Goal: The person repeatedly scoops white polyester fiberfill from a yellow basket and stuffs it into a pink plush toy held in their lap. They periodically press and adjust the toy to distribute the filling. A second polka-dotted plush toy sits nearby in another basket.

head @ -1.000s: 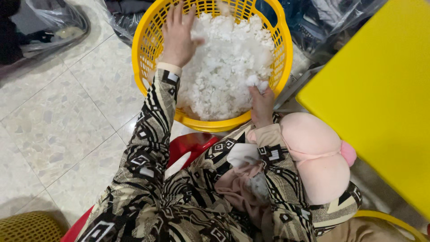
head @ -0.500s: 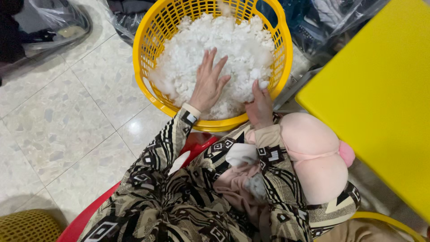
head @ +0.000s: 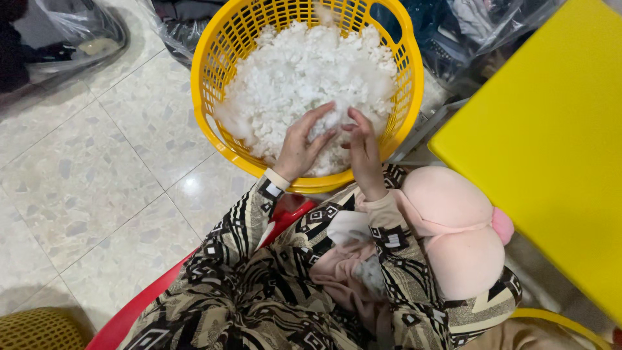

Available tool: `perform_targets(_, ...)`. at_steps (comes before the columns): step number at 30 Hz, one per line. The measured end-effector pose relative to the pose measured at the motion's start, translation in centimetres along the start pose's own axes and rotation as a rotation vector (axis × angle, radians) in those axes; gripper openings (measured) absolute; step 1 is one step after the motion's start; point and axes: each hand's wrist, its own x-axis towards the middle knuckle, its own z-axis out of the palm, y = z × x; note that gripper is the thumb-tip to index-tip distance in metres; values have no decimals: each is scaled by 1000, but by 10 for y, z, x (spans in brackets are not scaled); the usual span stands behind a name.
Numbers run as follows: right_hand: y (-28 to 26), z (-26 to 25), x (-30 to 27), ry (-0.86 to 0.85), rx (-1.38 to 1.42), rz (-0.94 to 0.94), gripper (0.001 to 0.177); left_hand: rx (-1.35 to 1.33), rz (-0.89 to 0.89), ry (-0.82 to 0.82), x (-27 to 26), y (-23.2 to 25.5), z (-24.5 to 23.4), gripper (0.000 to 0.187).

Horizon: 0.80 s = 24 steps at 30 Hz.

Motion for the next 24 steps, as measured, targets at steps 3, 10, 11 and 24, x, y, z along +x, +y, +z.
perform_targets(3,-17,17,0,59,-251,-118,59,-171,-115,-1,-4,5,-15,75)
perform_targets(10,-47,34,9,163,-365,-298,8,26,-54,-30,-11,11,-28,33)
perform_targets(11,-49,33,11,232,-351,-267,5,19,-58,-13,-12,10,-29,27)
perform_targets(24,-90,2,132,-41,-1286,-322,102,-265,-534,335,-18,-42,-16,23)
